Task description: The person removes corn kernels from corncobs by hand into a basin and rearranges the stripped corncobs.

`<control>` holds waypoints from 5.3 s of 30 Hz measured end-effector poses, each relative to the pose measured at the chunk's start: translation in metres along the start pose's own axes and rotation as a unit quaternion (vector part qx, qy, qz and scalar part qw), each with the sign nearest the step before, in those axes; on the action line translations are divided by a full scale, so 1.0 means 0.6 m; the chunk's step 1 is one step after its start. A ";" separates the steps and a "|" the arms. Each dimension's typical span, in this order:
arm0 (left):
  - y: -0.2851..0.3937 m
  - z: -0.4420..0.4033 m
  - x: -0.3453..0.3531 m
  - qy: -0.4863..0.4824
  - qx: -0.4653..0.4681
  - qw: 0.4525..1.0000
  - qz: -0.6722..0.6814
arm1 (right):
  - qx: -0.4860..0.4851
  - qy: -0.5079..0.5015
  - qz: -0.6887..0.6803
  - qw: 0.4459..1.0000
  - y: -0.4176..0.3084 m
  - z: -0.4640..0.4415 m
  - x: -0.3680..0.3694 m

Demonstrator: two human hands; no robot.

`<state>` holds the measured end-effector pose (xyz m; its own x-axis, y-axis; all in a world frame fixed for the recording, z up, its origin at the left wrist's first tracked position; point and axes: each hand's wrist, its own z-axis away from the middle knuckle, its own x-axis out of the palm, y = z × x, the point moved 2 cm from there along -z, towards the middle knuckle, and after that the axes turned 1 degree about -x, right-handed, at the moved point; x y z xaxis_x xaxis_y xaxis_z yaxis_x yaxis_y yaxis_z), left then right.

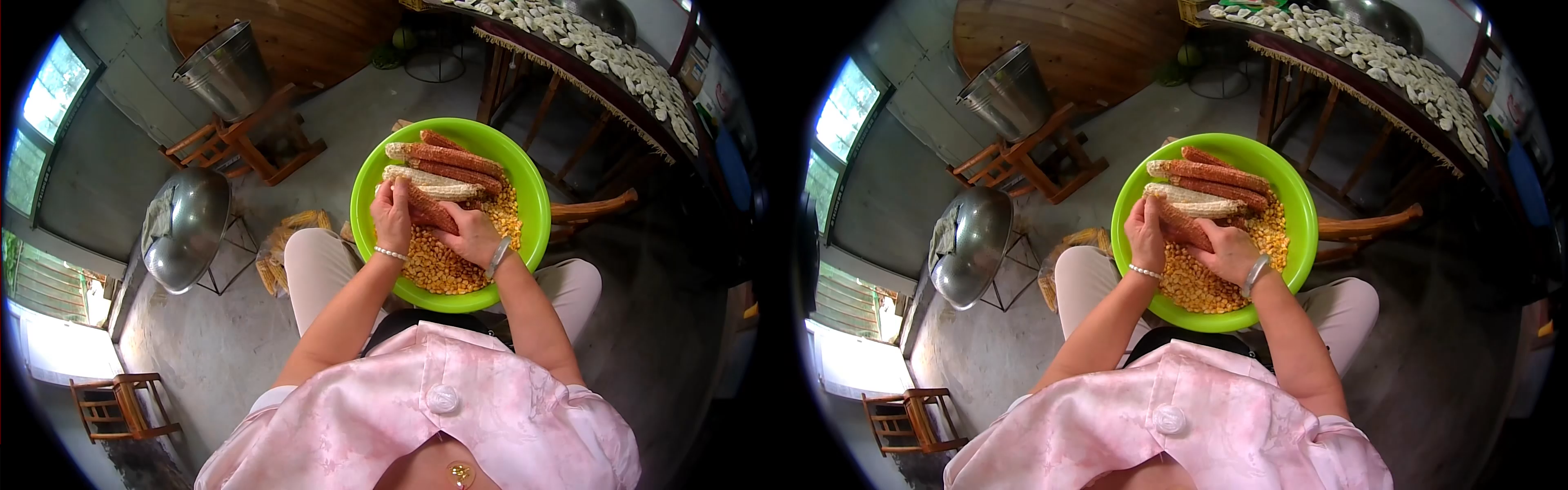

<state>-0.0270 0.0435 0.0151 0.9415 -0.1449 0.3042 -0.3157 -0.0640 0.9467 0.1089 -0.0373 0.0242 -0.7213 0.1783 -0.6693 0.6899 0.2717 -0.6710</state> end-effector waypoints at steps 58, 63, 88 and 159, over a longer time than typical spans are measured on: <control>-0.038 -0.015 -0.029 0.032 0.034 0.993 -0.113 | -0.017 0.004 0.047 0.999 0.007 0.003 0.008; -0.017 -0.010 -0.014 0.040 0.080 0.987 -0.132 | -0.013 0.006 0.058 0.998 -0.002 0.003 0.005; -0.009 -0.007 -0.014 0.001 -0.049 0.997 0.052 | -0.011 0.009 0.035 0.999 -0.002 0.002 0.004; 0.080 -0.050 0.009 -0.384 0.185 0.589 -0.687 | 0.164 0.224 -0.293 0.915 0.020 0.017 -0.101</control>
<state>-0.0338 0.0693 0.0651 0.0518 -0.1005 -0.9936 0.5437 -0.8317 0.1124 0.1612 -0.0542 0.0534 -0.8757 0.4827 -0.0153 0.1053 0.1600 -0.9815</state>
